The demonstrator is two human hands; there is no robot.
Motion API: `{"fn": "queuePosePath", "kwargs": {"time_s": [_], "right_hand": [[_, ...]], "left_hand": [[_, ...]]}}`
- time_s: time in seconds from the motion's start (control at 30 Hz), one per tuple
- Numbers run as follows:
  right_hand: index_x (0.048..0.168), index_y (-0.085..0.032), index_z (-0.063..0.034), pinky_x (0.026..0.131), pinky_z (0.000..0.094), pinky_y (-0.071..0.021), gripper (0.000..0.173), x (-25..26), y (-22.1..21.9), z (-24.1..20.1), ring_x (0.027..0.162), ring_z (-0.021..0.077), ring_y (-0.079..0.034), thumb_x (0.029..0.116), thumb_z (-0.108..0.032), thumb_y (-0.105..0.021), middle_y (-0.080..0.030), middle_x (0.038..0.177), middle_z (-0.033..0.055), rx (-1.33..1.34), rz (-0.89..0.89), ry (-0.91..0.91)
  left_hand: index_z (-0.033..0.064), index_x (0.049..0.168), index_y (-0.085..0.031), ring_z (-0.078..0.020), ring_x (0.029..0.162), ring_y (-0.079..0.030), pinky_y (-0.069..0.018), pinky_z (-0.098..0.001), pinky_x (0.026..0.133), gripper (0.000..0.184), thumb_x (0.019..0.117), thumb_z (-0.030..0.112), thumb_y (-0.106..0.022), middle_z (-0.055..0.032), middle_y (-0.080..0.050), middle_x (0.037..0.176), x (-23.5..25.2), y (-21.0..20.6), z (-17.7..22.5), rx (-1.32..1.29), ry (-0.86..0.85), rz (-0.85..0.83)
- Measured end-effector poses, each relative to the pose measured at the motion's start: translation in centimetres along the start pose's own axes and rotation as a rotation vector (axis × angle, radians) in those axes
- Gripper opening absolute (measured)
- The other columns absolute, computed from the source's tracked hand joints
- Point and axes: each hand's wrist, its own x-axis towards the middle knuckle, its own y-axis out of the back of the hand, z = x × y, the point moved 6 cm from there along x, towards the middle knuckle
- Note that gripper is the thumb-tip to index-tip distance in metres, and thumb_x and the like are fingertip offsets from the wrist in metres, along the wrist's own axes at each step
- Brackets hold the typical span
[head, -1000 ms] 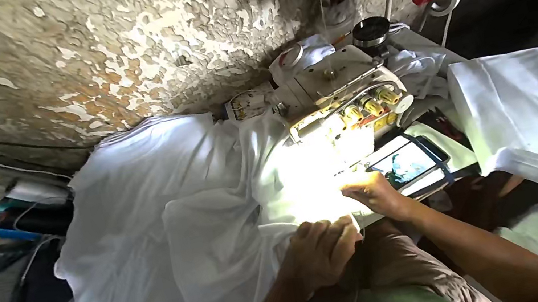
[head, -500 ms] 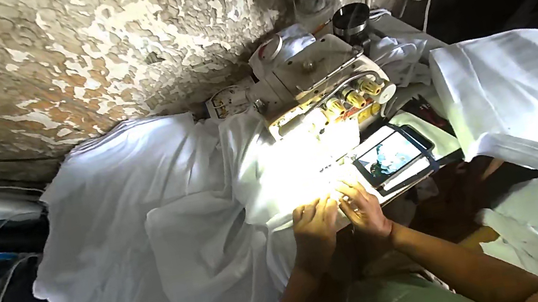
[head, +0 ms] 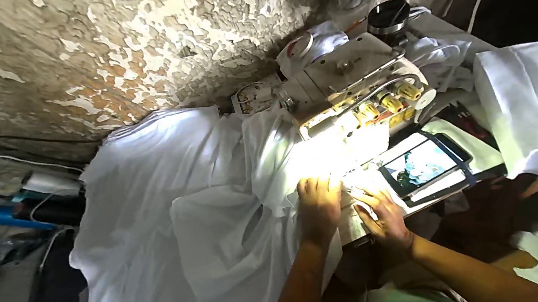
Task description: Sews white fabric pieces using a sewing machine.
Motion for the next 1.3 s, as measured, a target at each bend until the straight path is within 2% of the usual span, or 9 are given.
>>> {"fn": "queuePosePath", "kwargs": {"time_s": [0.2,0.3,0.47,0.7,0.8,0.93,1.0,1.1,1.3], "right_hand": [[0.118,-0.067,-0.0115,0.095,0.0313,-0.0509,0.022,-0.1,0.0,-0.2,0.107,0.0242,-0.067,0.1016,-0.022,-0.057,-0.072,0.118,0.0134,-0.024,-0.001,0.012],[0.119,-0.067,-0.0129,0.096,0.0307,-0.0504,0.022,0.0,0.1,-0.3,0.108,0.0228,-0.067,0.1026,-0.022,-0.055,-0.071,0.118,0.0119,-0.043,-0.002,0.022],[0.115,-0.071,-0.0096,0.095,0.0352,-0.0515,0.024,0.1,-0.1,-0.4,0.107,0.0276,-0.068,0.1003,-0.021,-0.056,-0.073,0.117,0.0152,-0.029,-0.022,0.013],[0.108,-0.076,0.0000,0.092,0.0382,-0.0562,0.024,1.8,-0.3,-1.9,0.103,0.0251,-0.073,0.0947,-0.010,-0.059,-0.075,0.111,0.0149,0.182,-0.158,-0.092],[0.106,-0.076,0.0032,0.087,0.0280,-0.0573,0.026,3.4,-2.1,-2.8,0.092,0.0135,-0.072,0.1022,-0.015,-0.057,-0.075,0.101,0.0138,0.400,-0.301,-0.310],[0.124,-0.065,0.0053,0.098,0.0324,-0.0521,0.037,5.2,-3.8,-4.0,0.110,0.0145,-0.064,0.1098,-0.020,-0.043,-0.067,0.121,0.0142,0.872,-0.549,-0.797],[0.118,-0.066,0.0003,0.088,0.0279,-0.0535,0.032,5.5,-3.6,-4.4,0.096,0.0096,-0.065,0.1099,-0.023,-0.045,-0.068,0.108,0.0063,1.040,-0.476,-0.995],[0.101,-0.063,-0.0047,0.062,0.0226,-0.0507,0.015,5.5,-2.2,-3.0,0.065,0.0059,-0.057,0.1060,-0.016,-0.054,-0.061,0.076,-0.0001,1.032,-0.223,-1.189],[0.125,-0.059,-0.0074,0.079,0.0320,-0.0542,0.026,5.2,0.5,0.3,0.089,0.0111,-0.062,0.1084,-0.024,-0.047,-0.064,0.103,0.0047,0.906,-0.025,-1.150]], "left_hand": [[0.0057,0.076,-0.074,-0.0265,0.079,-0.070,-0.0374,-0.0582,0.111,0.024,0.0932,0.016,-0.062,-0.0085,-0.069,0.073,0.5,-0.3,-2.5,-0.070,0.060,-0.023],[0.0014,0.097,-0.074,-0.0281,0.099,-0.073,-0.0238,-0.0722,0.114,0.021,0.0964,0.016,-0.059,-0.0117,-0.074,0.094,1.2,-0.6,-4.0,-0.172,0.147,-0.147],[-0.0057,0.128,-0.063,-0.0369,0.127,-0.060,-0.0314,-0.0629,0.116,0.038,0.0912,0.003,-0.063,-0.0211,-0.065,0.132,2.5,-1.1,-5.7,-0.261,0.285,-0.364],[-0.0067,0.131,-0.060,-0.0349,0.125,-0.062,-0.0525,-0.0481,0.101,0.056,0.0859,0.018,-0.081,-0.0220,-0.064,0.134,0.7,0.4,-6.1,-0.405,0.427,-0.224],[-0.0066,0.128,-0.063,-0.0360,0.125,-0.061,-0.0506,-0.0509,0.103,0.042,0.0913,0.010,-0.073,-0.0218,-0.066,0.129,-1.7,2.0,-5.4,-0.457,0.479,-0.166],[-0.0061,0.117,-0.068,-0.0340,0.119,-0.064,-0.0528,-0.0481,0.098,0.027,0.0926,-0.008,-0.056,-0.0210,-0.068,0.125,-5.2,3.5,-3.1,-0.471,0.499,-0.093],[-0.0067,0.103,-0.069,-0.0361,0.121,-0.063,-0.0518,-0.0454,0.101,0.017,0.0899,-0.008,-0.057,-0.0258,-0.066,0.127,-6.7,3.6,-1.0,-0.583,0.483,-0.115],[-0.0090,0.110,-0.068,-0.0351,0.131,-0.058,-0.0482,-0.0404,0.109,0.022,0.0923,0.002,-0.063,-0.0318,-0.059,0.135,-7.7,3.3,1.9,-0.841,0.430,-0.236],[-0.0015,0.119,-0.073,-0.0403,0.139,-0.051,-0.0328,-0.0607,0.117,0.030,0.0991,0.017,-0.061,-0.0192,-0.063,0.139,-2.3,4.9,-0.6,-0.456,0.194,-0.183]]}}
